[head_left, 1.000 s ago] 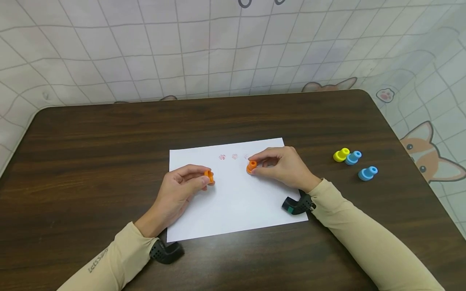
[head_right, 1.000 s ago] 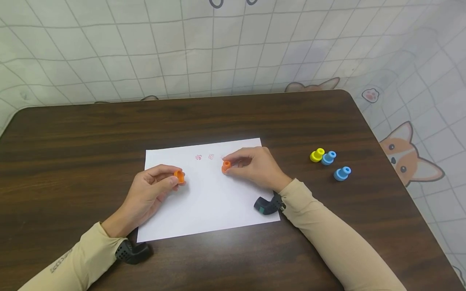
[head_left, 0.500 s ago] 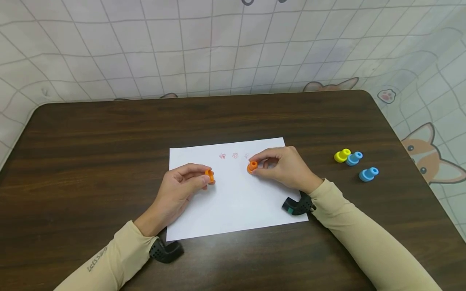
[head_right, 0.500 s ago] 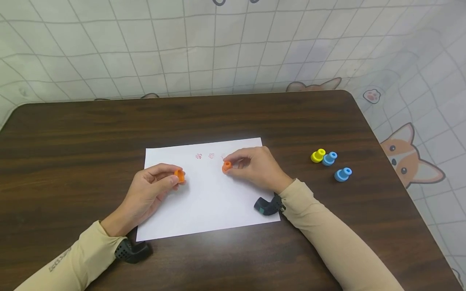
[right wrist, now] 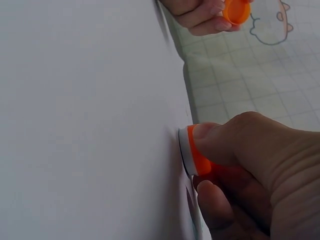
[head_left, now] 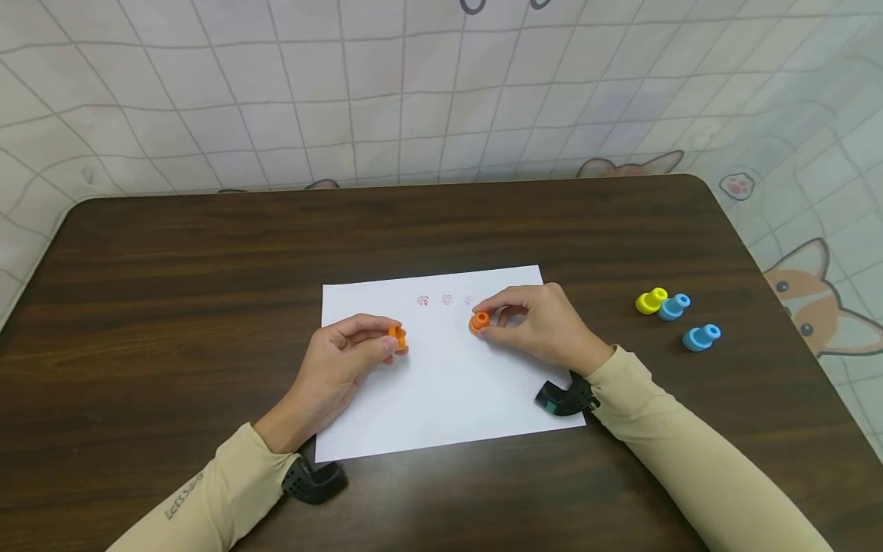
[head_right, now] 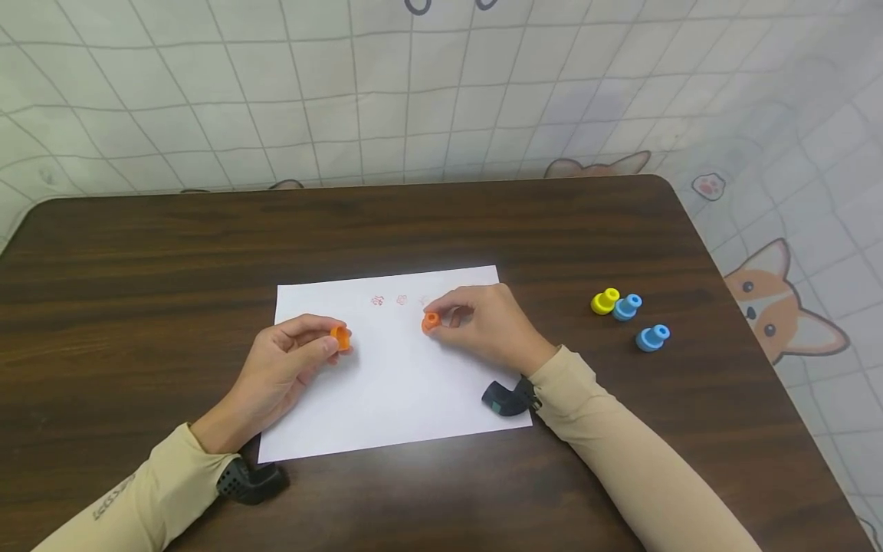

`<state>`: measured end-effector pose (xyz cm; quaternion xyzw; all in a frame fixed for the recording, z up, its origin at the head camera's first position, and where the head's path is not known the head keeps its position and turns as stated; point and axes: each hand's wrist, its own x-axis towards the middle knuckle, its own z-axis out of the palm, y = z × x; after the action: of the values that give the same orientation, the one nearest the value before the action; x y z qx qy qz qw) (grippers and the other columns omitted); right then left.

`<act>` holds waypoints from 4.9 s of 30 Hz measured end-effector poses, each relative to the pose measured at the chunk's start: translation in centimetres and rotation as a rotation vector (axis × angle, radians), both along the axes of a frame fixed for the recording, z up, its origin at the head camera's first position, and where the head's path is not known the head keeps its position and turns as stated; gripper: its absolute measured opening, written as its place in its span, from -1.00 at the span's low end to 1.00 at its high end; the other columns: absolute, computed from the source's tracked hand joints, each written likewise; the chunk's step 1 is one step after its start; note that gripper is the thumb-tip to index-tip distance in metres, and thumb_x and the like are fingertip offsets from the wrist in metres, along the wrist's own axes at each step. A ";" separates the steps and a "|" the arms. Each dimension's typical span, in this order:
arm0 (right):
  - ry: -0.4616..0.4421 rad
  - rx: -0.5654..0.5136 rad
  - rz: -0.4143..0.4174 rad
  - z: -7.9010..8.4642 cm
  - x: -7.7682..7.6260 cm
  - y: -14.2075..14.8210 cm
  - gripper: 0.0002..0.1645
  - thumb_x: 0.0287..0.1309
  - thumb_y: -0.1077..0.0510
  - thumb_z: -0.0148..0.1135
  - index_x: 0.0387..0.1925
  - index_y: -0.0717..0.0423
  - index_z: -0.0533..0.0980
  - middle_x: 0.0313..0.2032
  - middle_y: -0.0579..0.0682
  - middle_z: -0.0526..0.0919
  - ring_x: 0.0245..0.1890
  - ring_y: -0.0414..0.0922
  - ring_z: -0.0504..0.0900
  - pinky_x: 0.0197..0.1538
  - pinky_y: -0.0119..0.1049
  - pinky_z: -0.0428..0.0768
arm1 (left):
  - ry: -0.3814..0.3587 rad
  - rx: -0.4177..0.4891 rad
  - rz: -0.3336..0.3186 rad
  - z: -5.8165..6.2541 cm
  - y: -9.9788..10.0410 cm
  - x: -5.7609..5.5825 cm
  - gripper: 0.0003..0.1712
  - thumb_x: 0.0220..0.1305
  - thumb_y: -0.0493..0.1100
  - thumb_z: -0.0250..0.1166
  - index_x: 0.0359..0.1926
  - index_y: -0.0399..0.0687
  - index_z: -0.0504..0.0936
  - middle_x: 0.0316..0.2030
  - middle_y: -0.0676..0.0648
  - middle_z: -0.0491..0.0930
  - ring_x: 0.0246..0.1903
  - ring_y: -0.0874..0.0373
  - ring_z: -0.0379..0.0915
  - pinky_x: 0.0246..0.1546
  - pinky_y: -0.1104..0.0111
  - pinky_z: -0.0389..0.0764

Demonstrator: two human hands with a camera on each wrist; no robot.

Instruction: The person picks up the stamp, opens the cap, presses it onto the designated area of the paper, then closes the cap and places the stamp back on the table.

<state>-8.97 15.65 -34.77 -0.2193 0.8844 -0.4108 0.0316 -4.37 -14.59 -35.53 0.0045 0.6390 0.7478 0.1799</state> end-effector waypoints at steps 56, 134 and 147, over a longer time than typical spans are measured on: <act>-0.034 -0.211 -0.113 4.3 -0.7 2.9 -0.63 0.13 0.18 0.55 0.00 0.10 0.73 -0.02 0.06 0.80 -0.20 -0.18 0.72 -0.06 -0.53 0.73 | 0.066 -0.141 -0.006 1.6 0.4 -0.9 -0.61 0.33 -0.23 0.42 0.13 -0.30 0.64 -0.15 0.06 0.76 -0.16 0.17 0.72 -0.05 0.43 0.77; -0.052 -0.679 0.005 7.7 3.5 1.7 -0.57 0.09 0.44 0.47 0.02 0.43 0.59 -0.08 -0.12 0.73 -0.10 -0.15 0.78 0.09 -0.31 0.75 | 0.293 0.142 -0.128 5.9 9.8 -2.7 -0.69 0.23 -0.41 0.43 -0.03 -0.05 0.73 -0.11 0.03 0.76 -0.15 0.23 0.76 0.01 0.39 0.77; -0.035 -0.662 0.019 7.4 3.3 1.4 -0.55 0.07 0.41 0.51 0.02 0.44 0.60 -0.09 -0.14 0.73 -0.13 -0.16 0.79 0.08 -0.33 0.76 | 0.299 0.119 -0.131 5.9 9.6 -2.8 -0.70 0.25 -0.40 0.43 0.00 -0.14 0.71 -0.11 0.02 0.75 -0.16 0.22 0.75 0.01 0.37 0.77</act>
<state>-5.66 17.07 -27.35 -0.2186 0.7001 -0.6794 -0.0223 -7.17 -4.95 -29.66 0.1681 0.6116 0.7620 0.1307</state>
